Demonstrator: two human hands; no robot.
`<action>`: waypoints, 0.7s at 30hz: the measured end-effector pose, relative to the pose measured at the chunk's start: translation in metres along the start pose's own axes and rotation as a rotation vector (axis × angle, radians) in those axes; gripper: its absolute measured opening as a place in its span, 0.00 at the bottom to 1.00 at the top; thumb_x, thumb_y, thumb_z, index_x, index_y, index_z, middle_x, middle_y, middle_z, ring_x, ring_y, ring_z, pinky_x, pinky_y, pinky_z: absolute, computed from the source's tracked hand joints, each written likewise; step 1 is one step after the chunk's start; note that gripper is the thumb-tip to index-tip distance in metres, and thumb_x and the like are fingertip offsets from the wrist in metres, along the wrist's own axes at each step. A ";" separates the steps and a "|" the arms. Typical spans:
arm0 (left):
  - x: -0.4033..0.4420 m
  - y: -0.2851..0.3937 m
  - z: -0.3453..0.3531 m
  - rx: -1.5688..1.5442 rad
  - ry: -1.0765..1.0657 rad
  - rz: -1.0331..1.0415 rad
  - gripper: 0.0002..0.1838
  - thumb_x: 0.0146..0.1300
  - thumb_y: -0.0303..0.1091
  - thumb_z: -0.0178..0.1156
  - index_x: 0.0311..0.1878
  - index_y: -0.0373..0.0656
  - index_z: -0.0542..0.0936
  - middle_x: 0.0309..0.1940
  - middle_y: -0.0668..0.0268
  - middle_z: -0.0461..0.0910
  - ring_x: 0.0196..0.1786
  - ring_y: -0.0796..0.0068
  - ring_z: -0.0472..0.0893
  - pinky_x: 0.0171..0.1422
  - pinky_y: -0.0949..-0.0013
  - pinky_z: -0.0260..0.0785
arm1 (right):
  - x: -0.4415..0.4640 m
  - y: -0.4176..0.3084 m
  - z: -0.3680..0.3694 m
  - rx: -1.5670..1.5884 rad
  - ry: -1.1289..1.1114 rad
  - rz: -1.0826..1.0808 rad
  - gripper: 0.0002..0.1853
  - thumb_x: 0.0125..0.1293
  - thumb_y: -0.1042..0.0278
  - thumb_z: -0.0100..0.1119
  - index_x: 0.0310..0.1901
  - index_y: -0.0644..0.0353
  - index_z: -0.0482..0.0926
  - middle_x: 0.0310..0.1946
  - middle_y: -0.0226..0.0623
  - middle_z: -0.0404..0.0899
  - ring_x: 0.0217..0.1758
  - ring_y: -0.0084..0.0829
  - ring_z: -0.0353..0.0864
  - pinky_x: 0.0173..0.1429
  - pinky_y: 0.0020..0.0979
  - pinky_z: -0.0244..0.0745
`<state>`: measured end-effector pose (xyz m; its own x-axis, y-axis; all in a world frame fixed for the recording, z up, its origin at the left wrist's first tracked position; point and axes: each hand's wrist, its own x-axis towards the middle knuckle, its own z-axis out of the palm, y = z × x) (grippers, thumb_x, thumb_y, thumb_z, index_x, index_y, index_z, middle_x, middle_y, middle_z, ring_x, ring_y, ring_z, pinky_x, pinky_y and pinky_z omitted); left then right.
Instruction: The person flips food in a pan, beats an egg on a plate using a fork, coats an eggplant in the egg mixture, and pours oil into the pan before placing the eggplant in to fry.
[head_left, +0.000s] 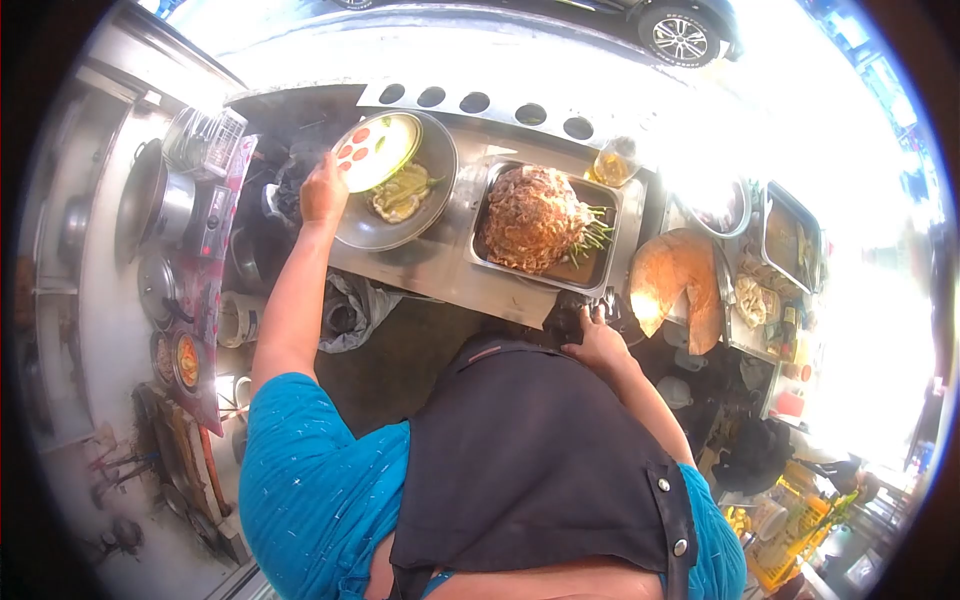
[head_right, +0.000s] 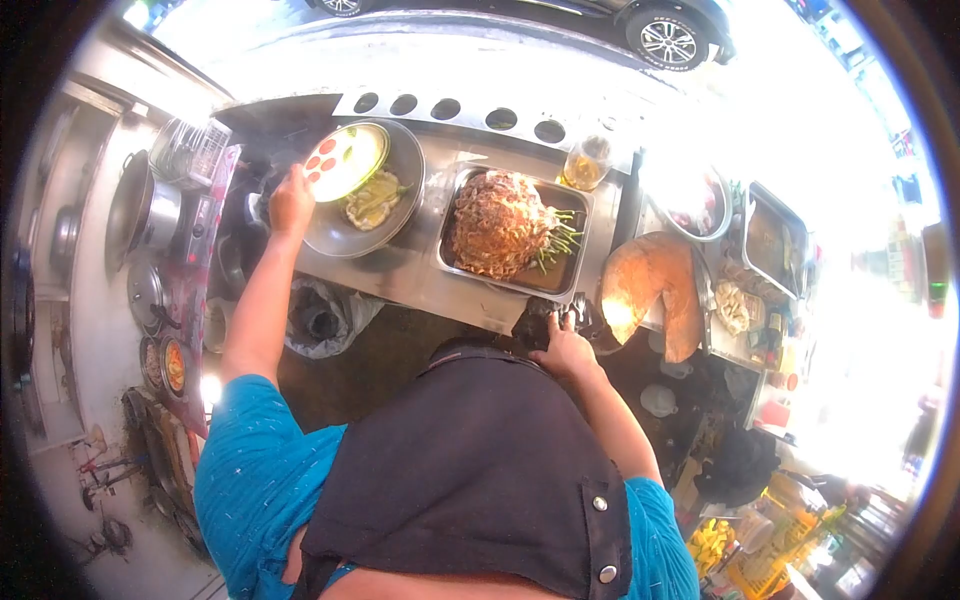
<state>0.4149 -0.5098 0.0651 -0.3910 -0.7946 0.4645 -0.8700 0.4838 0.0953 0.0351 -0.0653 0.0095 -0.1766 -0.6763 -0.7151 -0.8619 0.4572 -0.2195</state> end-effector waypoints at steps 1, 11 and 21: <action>-0.002 0.005 -0.002 -0.004 -0.012 0.001 0.09 0.71 0.32 0.61 0.50 0.43 0.74 0.42 0.50 0.87 0.44 0.40 0.87 0.45 0.42 0.80 | -0.001 -0.001 0.000 0.000 -0.002 0.000 0.59 0.66 0.38 0.69 0.85 0.62 0.45 0.84 0.70 0.43 0.67 0.60 0.82 0.69 0.48 0.80; -0.015 0.015 0.023 0.016 -0.153 -0.038 0.16 0.72 0.37 0.62 0.57 0.41 0.77 0.40 0.51 0.88 0.42 0.44 0.89 0.45 0.46 0.82 | 0.003 -0.004 0.002 0.010 0.000 0.018 0.59 0.65 0.37 0.69 0.85 0.63 0.46 0.84 0.71 0.43 0.68 0.60 0.81 0.70 0.48 0.79; -0.018 0.023 0.050 -0.095 -0.161 -0.182 0.15 0.71 0.40 0.64 0.53 0.43 0.78 0.38 0.47 0.88 0.43 0.39 0.87 0.48 0.41 0.79 | -0.001 -0.016 -0.004 0.056 0.003 0.069 0.59 0.64 0.39 0.69 0.84 0.66 0.48 0.82 0.73 0.45 0.71 0.61 0.78 0.74 0.47 0.75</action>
<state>0.3871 -0.5029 0.0154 -0.2801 -0.9161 0.2868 -0.9011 0.3539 0.2506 0.0472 -0.0741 0.0170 -0.2359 -0.6437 -0.7280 -0.8196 0.5343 -0.2068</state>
